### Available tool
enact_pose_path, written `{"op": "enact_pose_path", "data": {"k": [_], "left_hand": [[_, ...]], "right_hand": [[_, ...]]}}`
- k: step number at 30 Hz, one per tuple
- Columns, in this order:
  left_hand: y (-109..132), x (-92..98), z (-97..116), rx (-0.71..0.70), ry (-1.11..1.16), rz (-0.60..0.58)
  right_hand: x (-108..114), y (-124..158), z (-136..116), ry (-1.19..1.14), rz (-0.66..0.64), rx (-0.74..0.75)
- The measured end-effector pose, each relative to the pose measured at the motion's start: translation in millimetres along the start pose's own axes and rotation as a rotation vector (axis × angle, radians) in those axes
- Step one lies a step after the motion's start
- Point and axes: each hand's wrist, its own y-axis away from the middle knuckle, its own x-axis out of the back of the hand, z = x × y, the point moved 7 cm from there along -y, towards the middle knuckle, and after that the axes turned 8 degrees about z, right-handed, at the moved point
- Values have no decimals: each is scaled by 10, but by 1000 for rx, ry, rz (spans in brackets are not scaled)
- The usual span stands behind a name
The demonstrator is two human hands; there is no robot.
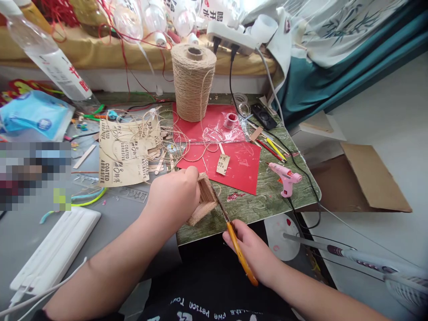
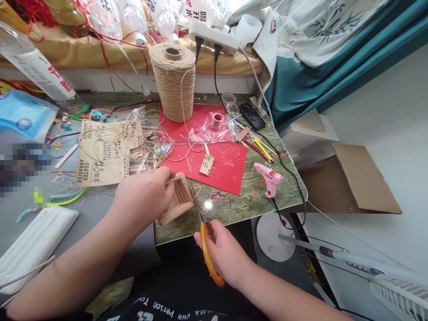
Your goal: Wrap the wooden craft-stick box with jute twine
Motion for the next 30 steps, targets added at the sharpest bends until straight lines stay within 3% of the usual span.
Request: {"op": "enact_pose_path", "data": {"k": [16,21,30], "left_hand": [[-12,-5,23,-1,-8,-22],[-14,-21,19,15,-19,-38],[-17,-8,15,5,-3,-35]], "right_hand": [[-30,11,10,-141,-17,27],[-60,21,36,-209,-47,-50],[-46,-10,7,-185,-16,-1]]}}
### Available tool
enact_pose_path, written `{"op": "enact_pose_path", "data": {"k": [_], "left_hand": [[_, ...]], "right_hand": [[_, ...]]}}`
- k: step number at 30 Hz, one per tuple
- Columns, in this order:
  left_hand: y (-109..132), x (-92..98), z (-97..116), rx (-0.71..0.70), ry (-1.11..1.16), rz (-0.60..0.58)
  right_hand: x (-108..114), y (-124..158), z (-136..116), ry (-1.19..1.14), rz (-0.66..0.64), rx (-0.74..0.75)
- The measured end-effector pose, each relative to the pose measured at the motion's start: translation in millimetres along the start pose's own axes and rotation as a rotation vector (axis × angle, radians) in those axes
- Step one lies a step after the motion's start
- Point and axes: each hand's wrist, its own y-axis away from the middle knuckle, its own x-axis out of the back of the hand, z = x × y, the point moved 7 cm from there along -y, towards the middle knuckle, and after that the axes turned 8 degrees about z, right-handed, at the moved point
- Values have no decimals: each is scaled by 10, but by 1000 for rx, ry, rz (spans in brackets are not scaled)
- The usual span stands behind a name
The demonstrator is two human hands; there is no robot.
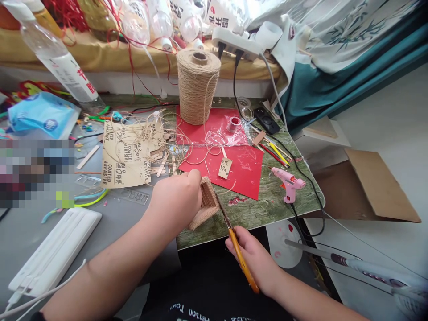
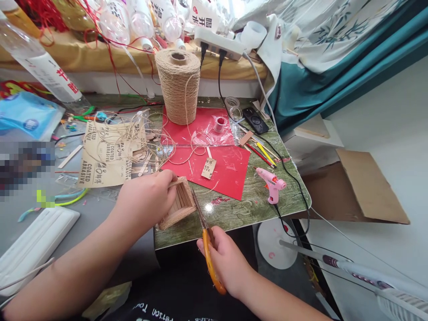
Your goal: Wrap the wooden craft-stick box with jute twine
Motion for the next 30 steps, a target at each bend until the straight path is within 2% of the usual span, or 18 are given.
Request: {"op": "enact_pose_path", "data": {"k": [4,8,10,13,16,19,22,23,25,27,30], "left_hand": [[-40,7,-25,3,50,7],[-108,-67,-85,7,132,-26],[-142,-119,-115,26,161,-58],[-179,-192,-151,79,180,-117],[-201,-250,-154,97,239,-148],[-208,-317,-113,48,354,-166],[-203,-386,-73,0,385,-169],[-201,-401,-58,-14,375,-159],[-195,-412,-19,-43,329,-122],[-183,-401,28,-74,252,-73],[-157,-371,99,-114,162,-13]], "right_hand": [[62,-5,69,-23,-19,-24],[466,-119,-44,73,125,70],[746,-213,-160,220,227,135],[1136,-345,-327,593,416,213],[1280,-423,-451,875,477,353],[1240,-374,-560,995,515,573],[1078,-210,-672,1000,586,801],[987,-154,-700,945,572,878],[776,-86,-724,741,464,992],[604,-82,-719,542,394,1037],[422,-158,-681,400,335,1060]]}}
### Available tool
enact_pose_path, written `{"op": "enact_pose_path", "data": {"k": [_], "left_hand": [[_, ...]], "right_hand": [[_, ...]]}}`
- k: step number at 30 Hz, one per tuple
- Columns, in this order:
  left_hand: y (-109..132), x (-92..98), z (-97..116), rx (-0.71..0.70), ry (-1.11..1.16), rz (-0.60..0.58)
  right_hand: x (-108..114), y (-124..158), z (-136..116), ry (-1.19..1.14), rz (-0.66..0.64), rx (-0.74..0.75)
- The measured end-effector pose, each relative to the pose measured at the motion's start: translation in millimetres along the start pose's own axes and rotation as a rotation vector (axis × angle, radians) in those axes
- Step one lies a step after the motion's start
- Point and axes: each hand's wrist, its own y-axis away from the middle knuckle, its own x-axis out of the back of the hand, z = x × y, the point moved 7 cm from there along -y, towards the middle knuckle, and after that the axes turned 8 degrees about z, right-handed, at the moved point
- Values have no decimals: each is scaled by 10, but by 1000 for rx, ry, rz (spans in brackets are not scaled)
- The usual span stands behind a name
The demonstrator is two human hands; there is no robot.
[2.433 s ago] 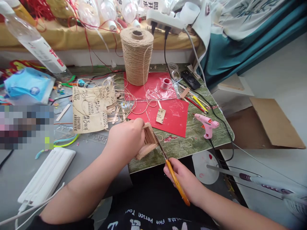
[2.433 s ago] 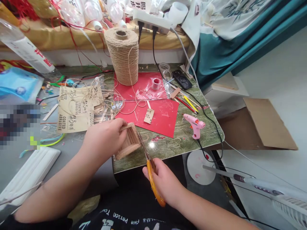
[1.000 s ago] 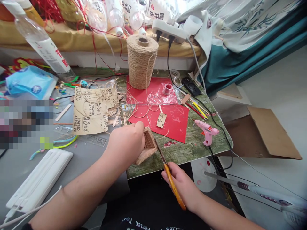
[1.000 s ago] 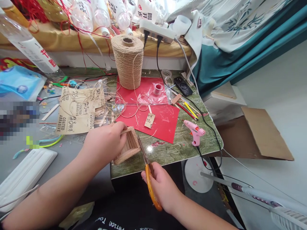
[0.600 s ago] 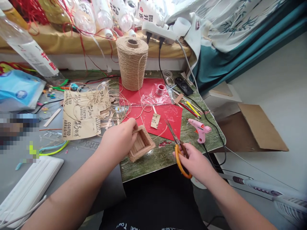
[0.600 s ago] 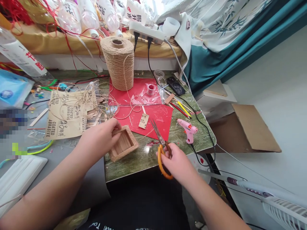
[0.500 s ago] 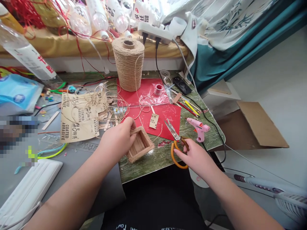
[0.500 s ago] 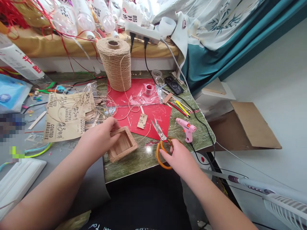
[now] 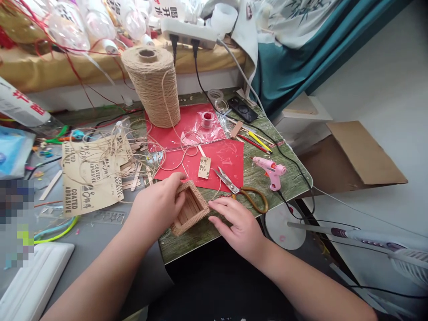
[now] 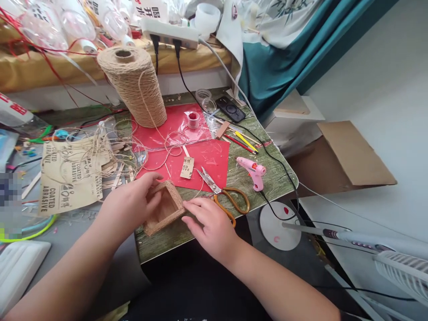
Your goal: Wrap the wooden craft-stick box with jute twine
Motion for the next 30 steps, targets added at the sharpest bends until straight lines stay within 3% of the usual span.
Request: {"op": "enact_pose_path", "data": {"k": [10,16,24,30], "left_hand": [[3,-9,44,-4,25,19],[8,-41,1,10,25,-25],[-2,-15,32,50,15,-53],[-17,-10,7,60,10,-71]], "right_hand": [[-21,-40,88,-112,76,6],[-84,-83,273,-303,57,-410],[-369,-64,492,-640,-16,-913],[-391,-62,489,-754,-85,-1020]]}}
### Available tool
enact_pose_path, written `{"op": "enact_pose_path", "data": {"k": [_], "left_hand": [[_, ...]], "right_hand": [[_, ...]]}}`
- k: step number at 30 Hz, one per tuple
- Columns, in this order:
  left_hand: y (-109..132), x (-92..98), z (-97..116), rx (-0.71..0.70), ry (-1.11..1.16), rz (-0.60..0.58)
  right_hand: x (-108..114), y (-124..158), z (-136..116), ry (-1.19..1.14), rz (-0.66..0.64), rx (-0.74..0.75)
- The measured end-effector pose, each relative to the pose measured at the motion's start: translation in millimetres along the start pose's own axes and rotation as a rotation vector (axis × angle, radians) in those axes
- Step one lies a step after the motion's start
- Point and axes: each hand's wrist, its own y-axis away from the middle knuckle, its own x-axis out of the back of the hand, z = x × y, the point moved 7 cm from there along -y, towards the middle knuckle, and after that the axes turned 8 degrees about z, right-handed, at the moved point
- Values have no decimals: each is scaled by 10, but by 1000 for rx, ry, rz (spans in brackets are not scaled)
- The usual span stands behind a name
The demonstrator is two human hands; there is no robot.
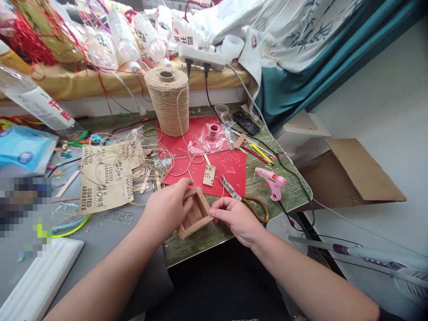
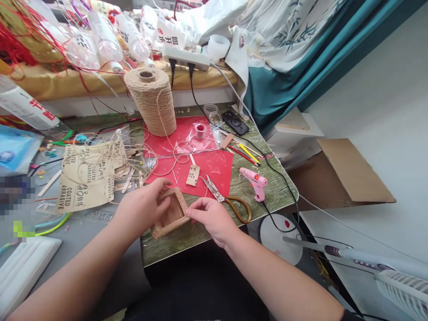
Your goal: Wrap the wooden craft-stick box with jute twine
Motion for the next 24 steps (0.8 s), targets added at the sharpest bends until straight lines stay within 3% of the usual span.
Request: {"op": "enact_pose_path", "data": {"k": [4,9,16,20,24], "left_hand": [[1,9,-3,-20,3,9],[9,22,6,-44,8,43],[21,3,-10,-40,5,36],[20,2,-5,-51,4,42],[4,7,-2,-37,18,34]], "right_hand": [[46,-42,-59,2,5,71],[-111,-89,-339,338,58,525],[-382,127,-555,667,44,964],[-409,164,-527,824,16,996],[-327,97,-430,696,-74,845]]}}
